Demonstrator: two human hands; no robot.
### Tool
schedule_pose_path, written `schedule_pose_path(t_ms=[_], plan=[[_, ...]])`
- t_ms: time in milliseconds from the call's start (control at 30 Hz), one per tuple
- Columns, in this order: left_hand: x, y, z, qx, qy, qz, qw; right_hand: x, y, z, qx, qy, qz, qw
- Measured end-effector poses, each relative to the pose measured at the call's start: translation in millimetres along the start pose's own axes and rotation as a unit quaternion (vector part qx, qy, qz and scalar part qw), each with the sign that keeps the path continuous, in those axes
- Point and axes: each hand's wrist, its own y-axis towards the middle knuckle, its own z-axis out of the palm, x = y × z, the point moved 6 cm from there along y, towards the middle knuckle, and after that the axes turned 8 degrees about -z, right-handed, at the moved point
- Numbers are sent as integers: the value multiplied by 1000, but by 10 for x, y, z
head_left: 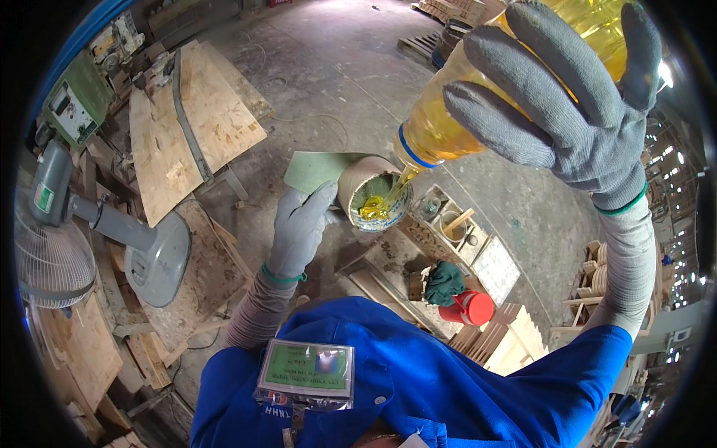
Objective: The person pours liquids into a can, mixes them with a power tool, and then applies the mixture to wooden chair parts using a brush. The person works on multiple chair parts in a workshop setting.
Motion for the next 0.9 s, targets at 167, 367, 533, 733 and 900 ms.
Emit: schedule_pose_path(t_ms=[167,367,533,733,900], plan=[[59,56,-36,31,4,-4,1000,-19,-44,-11,23,-6,2,1000],[17,43,-70,29,-10,-11,999,-15,-36,28,140,-25,-20,990],[55,80,-62,29,-14,-17,999,3,-115,141,23,-45,3,999],[92,109,-64,30,-10,-31,999,-1,-99,37,20,-25,8,999],[77,82,-42,38,-27,-30,998,-14,-46,-45,109,-43,-3,993]])
